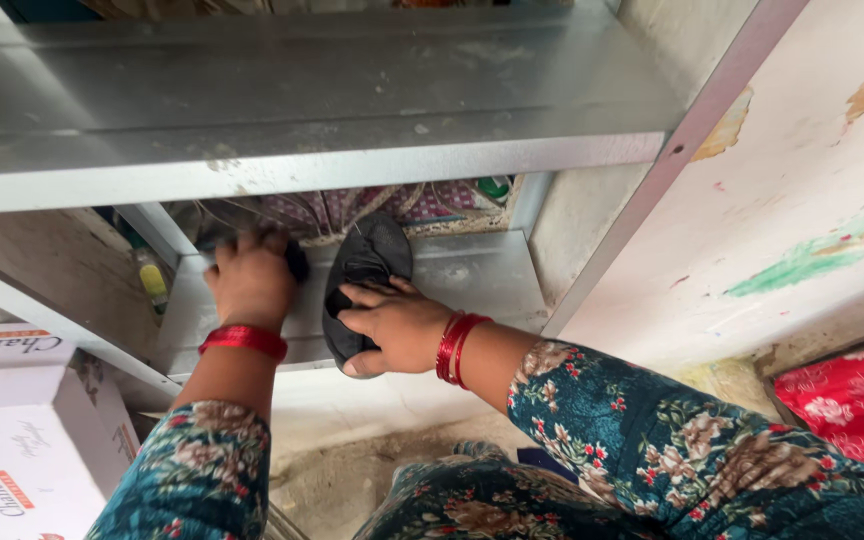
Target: The person wipes a metal shelf with a dark cloth, then picks up a shoe box and places it on a stool. They proceed to wipe a black shoe with the cloth, cleaning the sole and upper parts, before placing the shoe back on the shelf.
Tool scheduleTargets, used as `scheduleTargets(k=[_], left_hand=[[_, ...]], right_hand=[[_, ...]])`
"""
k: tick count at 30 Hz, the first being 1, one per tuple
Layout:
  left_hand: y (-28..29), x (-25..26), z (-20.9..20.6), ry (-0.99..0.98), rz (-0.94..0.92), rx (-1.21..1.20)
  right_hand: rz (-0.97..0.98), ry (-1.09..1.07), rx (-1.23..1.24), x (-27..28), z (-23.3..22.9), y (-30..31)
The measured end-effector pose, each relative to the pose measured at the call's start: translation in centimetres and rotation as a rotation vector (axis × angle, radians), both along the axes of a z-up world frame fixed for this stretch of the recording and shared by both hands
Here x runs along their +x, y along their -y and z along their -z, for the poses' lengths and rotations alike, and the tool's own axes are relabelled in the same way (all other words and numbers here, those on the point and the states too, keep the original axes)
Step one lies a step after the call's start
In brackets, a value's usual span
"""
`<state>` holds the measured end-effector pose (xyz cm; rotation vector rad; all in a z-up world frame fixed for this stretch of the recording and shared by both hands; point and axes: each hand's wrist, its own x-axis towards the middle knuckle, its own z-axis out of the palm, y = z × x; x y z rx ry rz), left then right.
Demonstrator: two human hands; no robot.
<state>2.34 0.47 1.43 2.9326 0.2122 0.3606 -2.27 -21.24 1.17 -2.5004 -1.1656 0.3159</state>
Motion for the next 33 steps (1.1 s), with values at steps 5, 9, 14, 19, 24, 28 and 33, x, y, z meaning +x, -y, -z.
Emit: scheduleTargets(k=[5,9,14,19,24,28,33], left_hand=[[-0.8,-1.1,0.5,0.04,-0.014,-0.051],[-0.4,-2.8,0.2,0.111,0.012,-0.128],[-0.7,-3.4,0.3,0.016,0.082,-0.099],[-1.5,-4.3,-0.8,-0.158,0.002,-0.131],[-1.2,-5.4,-2.2,-0.185,-0.063,-0.12],[-2.4,-4.1,0.2,0.213,-0.033,-0.412],[-4.0,-6.1,2.5,0.613,-0.036,-0.984]], right_hand=[[0.065,0.052,0.112,-0.6,-0.2,-0.5],[0.133,0.1,0.177,-1.9,-1.3,-1.4],[0.162,0.253,0.27,-2.5,-3.4,-1.7],[0.113,0.402,0.248,-3.1,-4.5,-0.6],[0.025,0.464,0.316,-4.0,-6.6,-0.5],[-0.052,0.495,0.461,-5.8,-9.8,-1.6],[-0.153,0.488,0.594,-9.6,-14.5,-2.0]])
